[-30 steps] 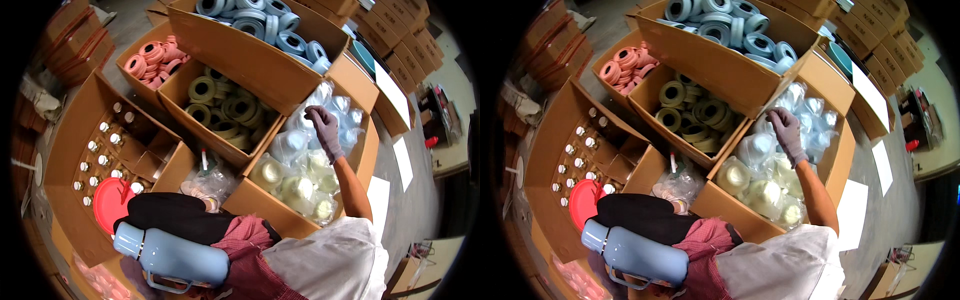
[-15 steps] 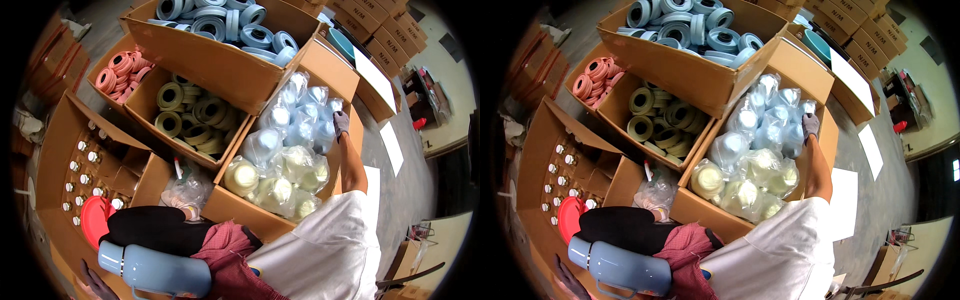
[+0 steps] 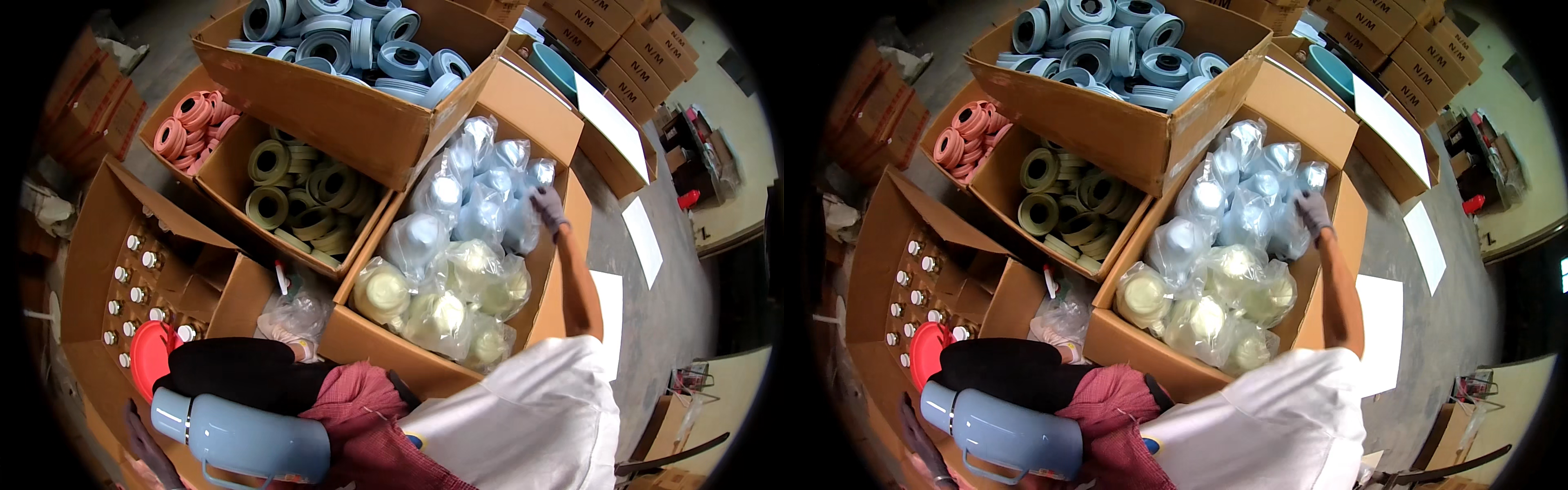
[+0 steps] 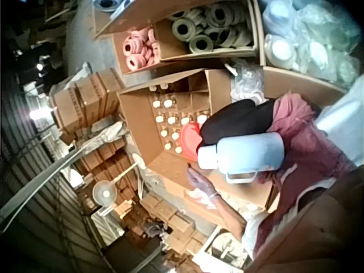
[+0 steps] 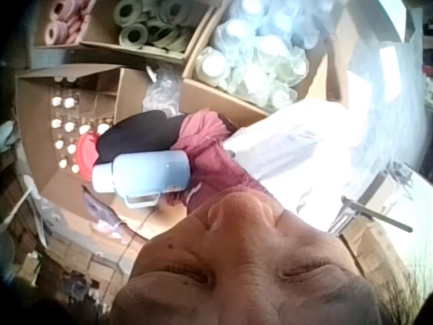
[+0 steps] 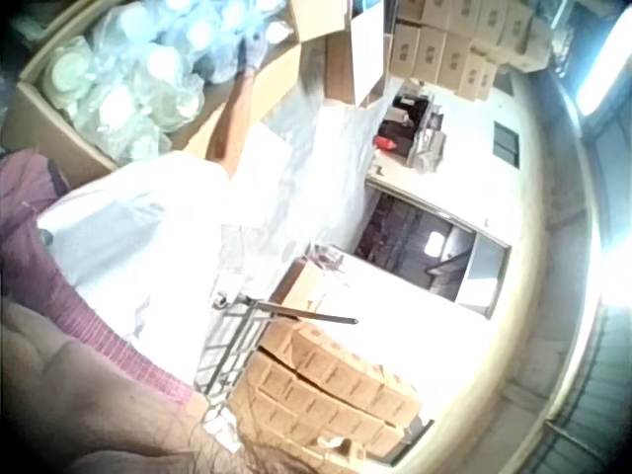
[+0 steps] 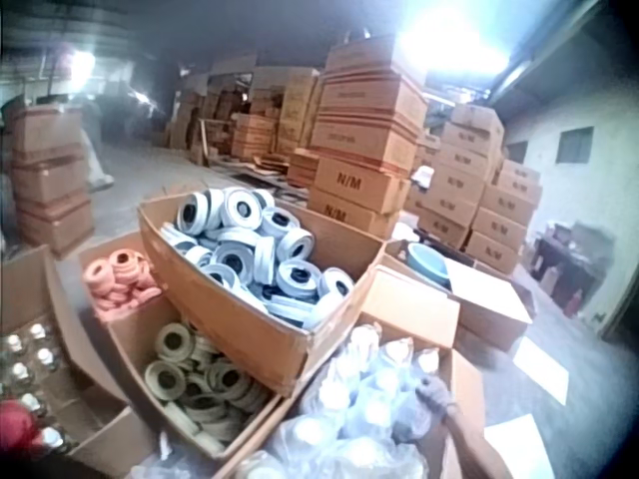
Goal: The person sits on the floor in a warehouse and assembles thermos flasks. They pick up a flask body, insert a metal liner, and secure the lid. They then place the assembled unit into a plastic bag and set it aside. This process is repeated for multiple units of different colors.
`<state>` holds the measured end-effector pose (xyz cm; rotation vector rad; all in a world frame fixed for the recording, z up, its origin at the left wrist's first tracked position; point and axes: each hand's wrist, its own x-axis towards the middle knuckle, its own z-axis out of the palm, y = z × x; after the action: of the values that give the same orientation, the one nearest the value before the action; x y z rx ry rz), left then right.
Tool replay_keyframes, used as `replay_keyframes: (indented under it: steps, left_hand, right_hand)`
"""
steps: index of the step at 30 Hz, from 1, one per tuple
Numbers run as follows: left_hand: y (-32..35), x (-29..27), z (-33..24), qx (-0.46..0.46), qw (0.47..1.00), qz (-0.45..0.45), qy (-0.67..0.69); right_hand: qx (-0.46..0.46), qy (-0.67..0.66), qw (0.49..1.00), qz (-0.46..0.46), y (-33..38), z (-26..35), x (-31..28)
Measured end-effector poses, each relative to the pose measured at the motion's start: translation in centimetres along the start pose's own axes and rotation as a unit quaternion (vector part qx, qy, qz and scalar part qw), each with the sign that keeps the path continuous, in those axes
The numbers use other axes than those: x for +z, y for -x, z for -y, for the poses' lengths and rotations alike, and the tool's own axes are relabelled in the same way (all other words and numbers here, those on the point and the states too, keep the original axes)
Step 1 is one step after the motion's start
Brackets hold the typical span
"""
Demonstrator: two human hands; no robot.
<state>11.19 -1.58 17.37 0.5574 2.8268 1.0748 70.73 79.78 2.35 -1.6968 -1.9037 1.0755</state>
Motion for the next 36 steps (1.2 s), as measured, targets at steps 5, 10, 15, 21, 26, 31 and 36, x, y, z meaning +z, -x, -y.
replay_keyframes:
  steps: [5, 10, 15, 21, 26, 31, 36]
  left_hand:
    - [-2.8, 0.5, -5.4, 0.082, 0.982, -0.023, 0.170]
    - [-5.5, 6.6, -15.4, 0.223, 0.920, 0.158, 0.281]
    - [-7.5, 6.0, -12.5, 0.354, 0.916, 0.111, 0.151]
    - [-12.1, 7.0, -4.4, 0.104, 0.943, -0.088, 0.303]
    - [-11.4, 8.6, 0.9, 0.053, 0.894, -0.206, 0.393]
    - [-5.6, 6.3, 5.5, -0.055, 0.792, -0.137, 0.593]
    - [0.3, 7.6, 6.8, -0.006, 0.939, -0.088, 0.333]
  right_hand:
    - [-0.209, -0.013, 0.851, 0.481, 16.4, 34.8, 11.6]
    - [-0.161, -0.396, 0.606, 0.671, 25.0, 52.0, 30.2]
    - [0.113, -0.476, 0.229, 0.841, 26.7, 65.3, 45.5]
    - [-0.142, -0.522, 0.579, 0.610, 39.6, 66.0, 50.5]
    - [-0.713, -0.052, 0.668, 0.207, 42.1, 54.1, 54.7]
    - [-0.661, 0.157, 0.715, 0.163, 36.9, 46.9, 56.7]
    - [-0.601, 0.034, 0.762, 0.238, 37.5, 45.2, 55.2]
